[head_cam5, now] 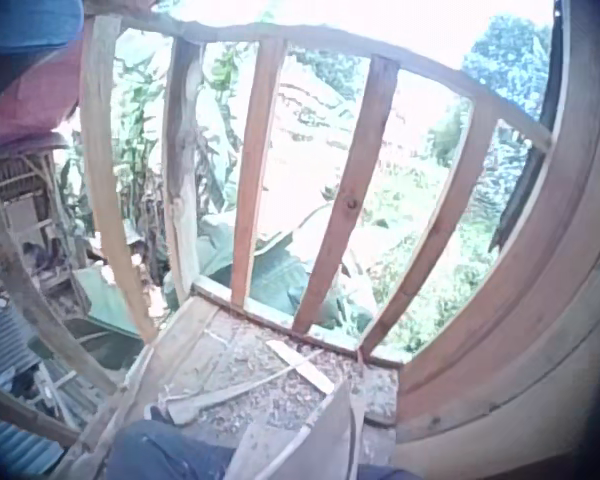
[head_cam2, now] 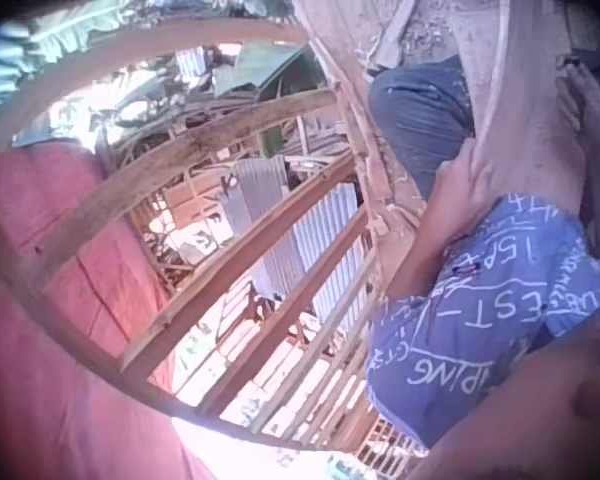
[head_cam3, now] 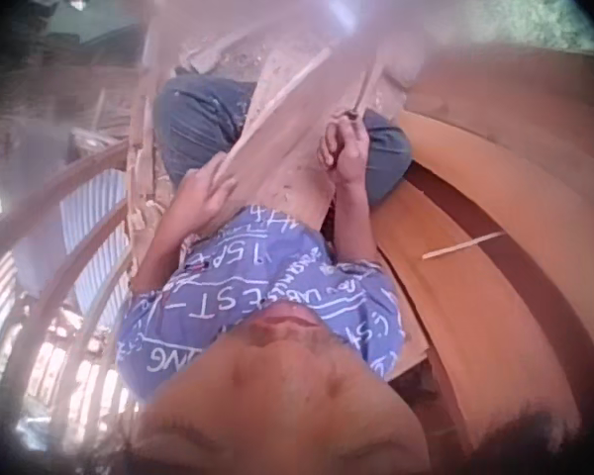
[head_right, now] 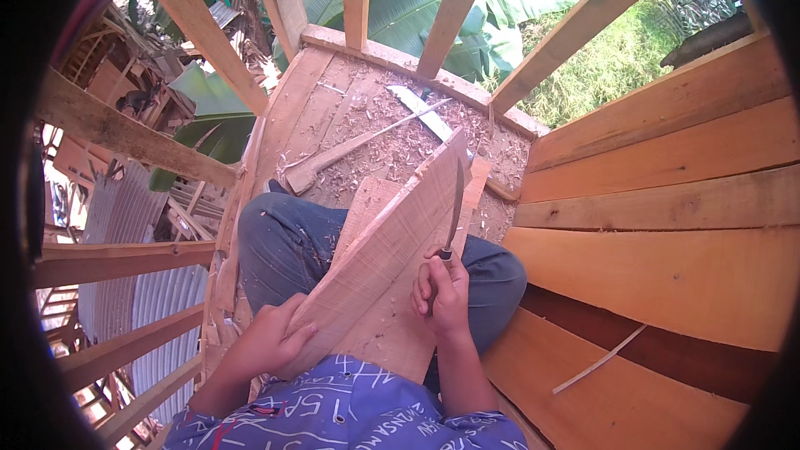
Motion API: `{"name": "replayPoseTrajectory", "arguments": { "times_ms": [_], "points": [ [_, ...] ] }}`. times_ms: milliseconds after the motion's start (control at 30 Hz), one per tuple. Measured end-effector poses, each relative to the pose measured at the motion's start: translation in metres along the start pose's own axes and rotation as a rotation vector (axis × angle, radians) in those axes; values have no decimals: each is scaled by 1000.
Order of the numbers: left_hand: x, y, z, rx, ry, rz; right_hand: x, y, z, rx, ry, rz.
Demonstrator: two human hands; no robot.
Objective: The person sits cross-legged on a wooden platform and uses a curved knife to shave and shape a rectangular wooden plank. They repeatedly scrape the surface and edges, removing thin shavings and refining the plank's profile.
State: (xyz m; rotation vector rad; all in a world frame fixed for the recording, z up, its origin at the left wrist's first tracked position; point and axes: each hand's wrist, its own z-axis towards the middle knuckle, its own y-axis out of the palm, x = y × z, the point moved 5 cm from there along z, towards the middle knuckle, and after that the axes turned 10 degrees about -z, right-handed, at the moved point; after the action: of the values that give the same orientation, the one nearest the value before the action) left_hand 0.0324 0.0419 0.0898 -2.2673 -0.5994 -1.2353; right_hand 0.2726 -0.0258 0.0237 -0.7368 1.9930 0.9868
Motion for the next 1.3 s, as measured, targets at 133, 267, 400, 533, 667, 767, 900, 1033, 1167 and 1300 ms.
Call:
{"name": "replayPoseTrajectory", "arguments": {
  "times_ms": [133, 267, 400, 533, 667, 767, 900, 1033, 1167, 1300],
  "points": [
    [2, 3, -4, -11, -23, 21, -10, -2, 24, 140, -78, -185],
    [8, 5, -9, -18, -85, 46, -27, 16, 35, 83, -129, -150],
    [27, 11, -18, -16, -81, 111, -19, 8, 23, 74, -158, -194],
    [41, 0, -19, 98, 81, 238, -7, -11, -4, 98, -203, -210],
    [35, -3, -16, 142, 182, 389, 1, -19, -18, 3, -189, -371],
    [30, 2, -17, 117, 202, 448, -7, -11, -26, -68, -60, -592],
    [21, 14, -20, 74, 171, 423, -12, -13, -34, -77, -201, -934],
    [16, 22, -22, 17, 112, 440, -14, -6, -46, -39, -218, -1081],
    [15, 21, -17, -19, 130, 439, -14, -8, -57, 6, -152, -1193],
    [10, 19, -16, -40, 136, 425, -24, 4, -56, 99, -96, -1313]
  ]
}}
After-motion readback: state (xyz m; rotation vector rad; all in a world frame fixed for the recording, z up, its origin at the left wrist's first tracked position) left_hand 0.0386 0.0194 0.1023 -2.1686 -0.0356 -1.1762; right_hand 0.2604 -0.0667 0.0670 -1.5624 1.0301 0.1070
